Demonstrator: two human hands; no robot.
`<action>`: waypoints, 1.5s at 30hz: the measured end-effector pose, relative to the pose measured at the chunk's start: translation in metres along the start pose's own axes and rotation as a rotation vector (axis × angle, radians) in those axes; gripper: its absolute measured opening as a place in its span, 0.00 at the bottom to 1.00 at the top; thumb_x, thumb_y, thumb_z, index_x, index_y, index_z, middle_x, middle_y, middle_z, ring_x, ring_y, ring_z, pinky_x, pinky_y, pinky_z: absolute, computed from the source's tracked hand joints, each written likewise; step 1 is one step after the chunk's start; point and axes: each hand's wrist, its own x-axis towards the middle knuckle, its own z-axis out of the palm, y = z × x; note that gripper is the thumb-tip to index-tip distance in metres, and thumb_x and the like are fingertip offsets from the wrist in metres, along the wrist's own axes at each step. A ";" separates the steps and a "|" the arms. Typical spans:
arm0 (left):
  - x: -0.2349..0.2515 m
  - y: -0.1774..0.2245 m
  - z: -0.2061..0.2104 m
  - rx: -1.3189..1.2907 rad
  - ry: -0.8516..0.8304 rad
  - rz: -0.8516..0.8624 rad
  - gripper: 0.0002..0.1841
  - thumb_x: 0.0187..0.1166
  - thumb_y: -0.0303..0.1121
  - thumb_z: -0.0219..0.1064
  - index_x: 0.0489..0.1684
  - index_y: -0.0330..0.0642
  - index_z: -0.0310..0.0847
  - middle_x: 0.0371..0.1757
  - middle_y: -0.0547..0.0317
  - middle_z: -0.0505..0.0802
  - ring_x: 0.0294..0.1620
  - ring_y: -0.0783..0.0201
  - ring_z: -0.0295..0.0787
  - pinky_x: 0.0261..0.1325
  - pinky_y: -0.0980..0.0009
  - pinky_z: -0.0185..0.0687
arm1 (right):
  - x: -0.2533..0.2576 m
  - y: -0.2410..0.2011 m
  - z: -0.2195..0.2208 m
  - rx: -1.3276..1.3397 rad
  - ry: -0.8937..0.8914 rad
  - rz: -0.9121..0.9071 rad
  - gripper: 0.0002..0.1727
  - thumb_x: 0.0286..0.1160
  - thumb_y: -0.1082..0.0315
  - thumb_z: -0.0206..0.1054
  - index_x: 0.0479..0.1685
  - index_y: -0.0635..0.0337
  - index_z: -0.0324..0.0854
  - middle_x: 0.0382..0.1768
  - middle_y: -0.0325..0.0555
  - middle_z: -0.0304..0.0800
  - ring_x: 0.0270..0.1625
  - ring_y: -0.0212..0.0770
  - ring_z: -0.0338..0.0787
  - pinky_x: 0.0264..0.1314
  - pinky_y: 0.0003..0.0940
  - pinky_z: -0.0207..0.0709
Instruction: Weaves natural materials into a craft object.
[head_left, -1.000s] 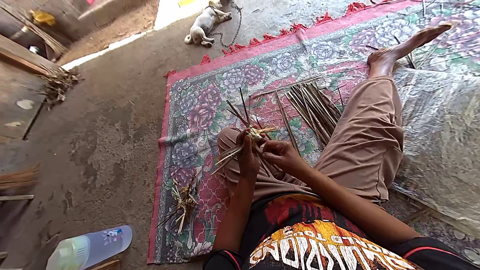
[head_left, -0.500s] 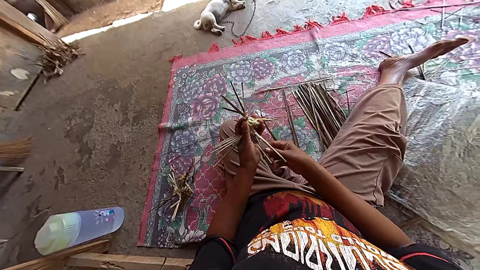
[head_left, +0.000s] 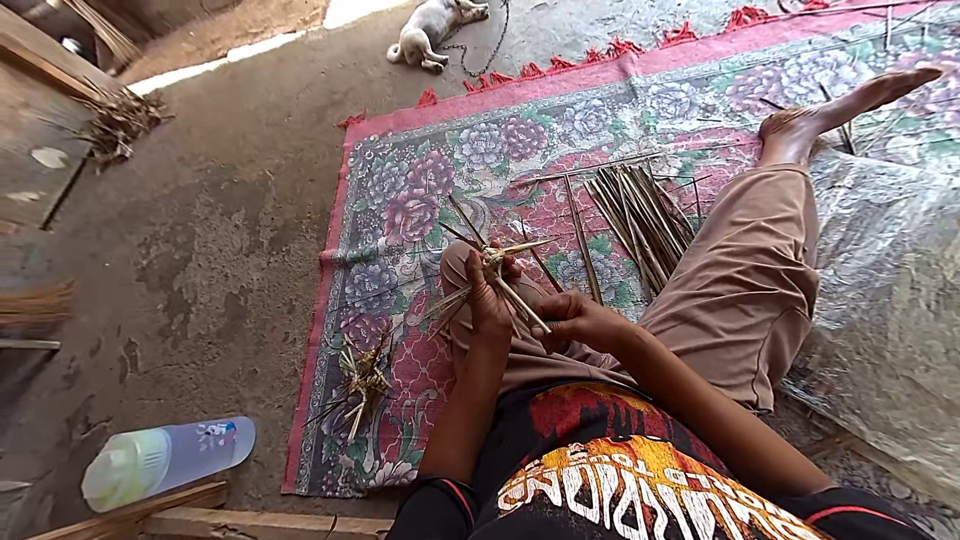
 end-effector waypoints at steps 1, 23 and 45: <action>-0.001 0.001 -0.002 -0.041 -0.018 -0.053 0.16 0.88 0.52 0.57 0.53 0.53 0.84 0.43 0.62 0.93 0.35 0.70 0.92 0.39 0.76 0.90 | -0.001 0.001 -0.002 -0.018 -0.067 -0.007 0.04 0.81 0.70 0.66 0.37 0.53 0.84 0.28 0.27 0.88 0.31 0.23 0.87 0.38 0.21 0.82; -0.013 0.028 -0.003 1.130 -0.777 0.628 0.14 0.55 0.17 0.81 0.40 0.31 0.87 0.64 0.42 0.89 0.69 0.58 0.86 0.72 0.65 0.83 | 0.001 -0.035 0.013 -0.279 0.657 -0.096 0.09 0.69 0.80 0.72 0.46 0.65 0.84 0.32 0.39 0.91 0.31 0.26 0.87 0.37 0.25 0.83; -0.036 -0.006 0.014 0.359 -0.212 -0.232 0.05 0.82 0.30 0.66 0.48 0.40 0.85 0.33 0.58 0.93 0.30 0.70 0.90 0.39 0.75 0.89 | 0.004 -0.022 -0.004 -1.052 0.754 -0.568 0.09 0.77 0.70 0.69 0.46 0.59 0.94 0.42 0.48 0.90 0.47 0.44 0.89 0.56 0.48 0.80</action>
